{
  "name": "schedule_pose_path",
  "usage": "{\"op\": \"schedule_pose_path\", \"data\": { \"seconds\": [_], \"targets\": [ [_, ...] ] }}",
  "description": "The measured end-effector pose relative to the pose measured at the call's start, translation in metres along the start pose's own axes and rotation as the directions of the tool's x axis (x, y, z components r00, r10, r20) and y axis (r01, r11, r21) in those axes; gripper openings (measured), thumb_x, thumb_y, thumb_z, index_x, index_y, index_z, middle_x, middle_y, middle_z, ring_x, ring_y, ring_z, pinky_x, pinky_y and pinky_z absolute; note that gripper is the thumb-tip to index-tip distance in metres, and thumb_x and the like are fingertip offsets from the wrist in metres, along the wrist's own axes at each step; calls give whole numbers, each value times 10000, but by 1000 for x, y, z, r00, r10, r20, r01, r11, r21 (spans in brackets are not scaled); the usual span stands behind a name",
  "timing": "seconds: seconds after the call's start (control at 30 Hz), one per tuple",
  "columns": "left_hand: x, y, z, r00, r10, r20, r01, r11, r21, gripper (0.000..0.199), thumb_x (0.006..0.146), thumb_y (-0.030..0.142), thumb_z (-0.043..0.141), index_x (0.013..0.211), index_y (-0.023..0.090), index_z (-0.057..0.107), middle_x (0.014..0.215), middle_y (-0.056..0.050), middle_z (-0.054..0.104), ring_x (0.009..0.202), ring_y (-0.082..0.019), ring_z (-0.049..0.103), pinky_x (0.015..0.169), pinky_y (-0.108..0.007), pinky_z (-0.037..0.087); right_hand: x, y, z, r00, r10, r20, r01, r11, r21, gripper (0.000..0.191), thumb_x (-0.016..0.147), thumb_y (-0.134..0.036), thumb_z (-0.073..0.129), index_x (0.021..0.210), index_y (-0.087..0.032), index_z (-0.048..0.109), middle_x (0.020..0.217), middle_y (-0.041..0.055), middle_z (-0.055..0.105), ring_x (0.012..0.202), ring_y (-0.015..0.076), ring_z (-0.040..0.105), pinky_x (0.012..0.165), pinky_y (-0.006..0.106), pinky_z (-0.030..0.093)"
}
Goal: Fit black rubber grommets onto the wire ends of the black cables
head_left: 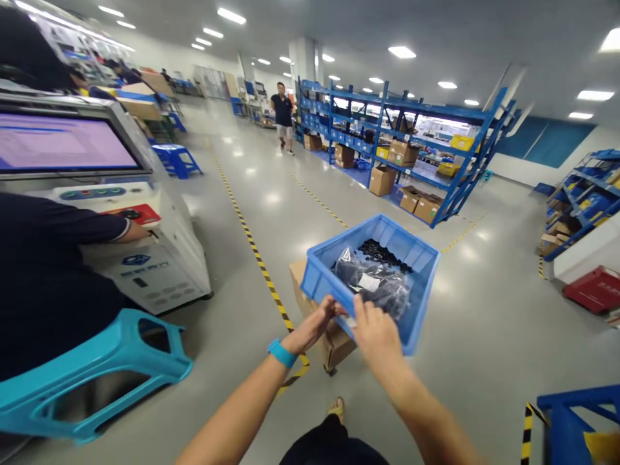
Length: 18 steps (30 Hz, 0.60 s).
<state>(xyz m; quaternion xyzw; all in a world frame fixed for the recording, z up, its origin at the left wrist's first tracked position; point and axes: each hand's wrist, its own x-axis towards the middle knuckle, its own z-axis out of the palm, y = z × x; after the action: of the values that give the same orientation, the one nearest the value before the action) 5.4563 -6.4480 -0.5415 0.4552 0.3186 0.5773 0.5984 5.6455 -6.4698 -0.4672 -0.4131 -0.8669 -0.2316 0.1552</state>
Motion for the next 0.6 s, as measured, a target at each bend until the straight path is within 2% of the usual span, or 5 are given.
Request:
{"op": "schedule_pose_path", "data": {
  "seconds": [0.13, 0.23, 0.3, 0.43, 0.6],
  "targets": [
    [27, -9, -37, 956, -83, -283, 65, 995, -74, 771, 787, 857, 551, 1177, 197, 627, 1212, -127, 685, 1195, -327, 601, 1049, -482, 464, 5, 16, 16, 925, -332, 184, 254, 901, 352, 811, 805, -482, 789, 1467, -123, 486, 1410, 254, 575, 1019, 341, 661, 791, 461, 591],
    [32, 0, -46, 920, -162, -358, 148, 987, -67, 659, 824, 656, 712, 1275, 189, 597, 1306, -121, 665, 1250, -322, 582, 1082, -446, 447, 24, 91, -2, 938, -322, 132, 181, 776, 604, 421, 1001, -368, 575, 1406, -258, 543, 1220, 69, 710, 1040, 220, 664, 931, 370, 558],
    [34, 7, -45, 909, -189, -373, 189, 981, -35, 628, 852, 576, 728, 1323, 191, 572, 1358, -114, 640, 1303, -321, 547, 1123, -449, 415, 58, 149, 3, 960, -226, 166, 102, 833, 545, 356, 1030, -385, 533, 1351, -241, 588, 1149, 80, 717, 1010, 228, 661, 907, 385, 548],
    [32, 10, -35, 839, -169, -517, 223, 974, 43, 548, 841, 575, 727, 1205, 189, 585, 1225, -96, 661, 1223, -313, 562, 1089, -469, 427, 140, 204, 67, 781, -343, 522, 83, 885, 458, 650, 867, -549, 732, 1379, -180, 572, 1311, 156, 635, 1189, 340, 588, 1000, 493, 503],
    [31, -1, -11, 648, -62, -759, 241, 962, 127, 518, 862, 593, 674, 1156, 200, 507, 1130, -63, 606, 1047, -240, 588, 943, -400, 496, 201, 172, 159, 677, -502, 537, 157, 813, 561, 779, 818, -640, 733, 1437, -216, 524, 1557, 155, 434, 1403, 368, 429, 1141, 526, 382]
  ]
}}
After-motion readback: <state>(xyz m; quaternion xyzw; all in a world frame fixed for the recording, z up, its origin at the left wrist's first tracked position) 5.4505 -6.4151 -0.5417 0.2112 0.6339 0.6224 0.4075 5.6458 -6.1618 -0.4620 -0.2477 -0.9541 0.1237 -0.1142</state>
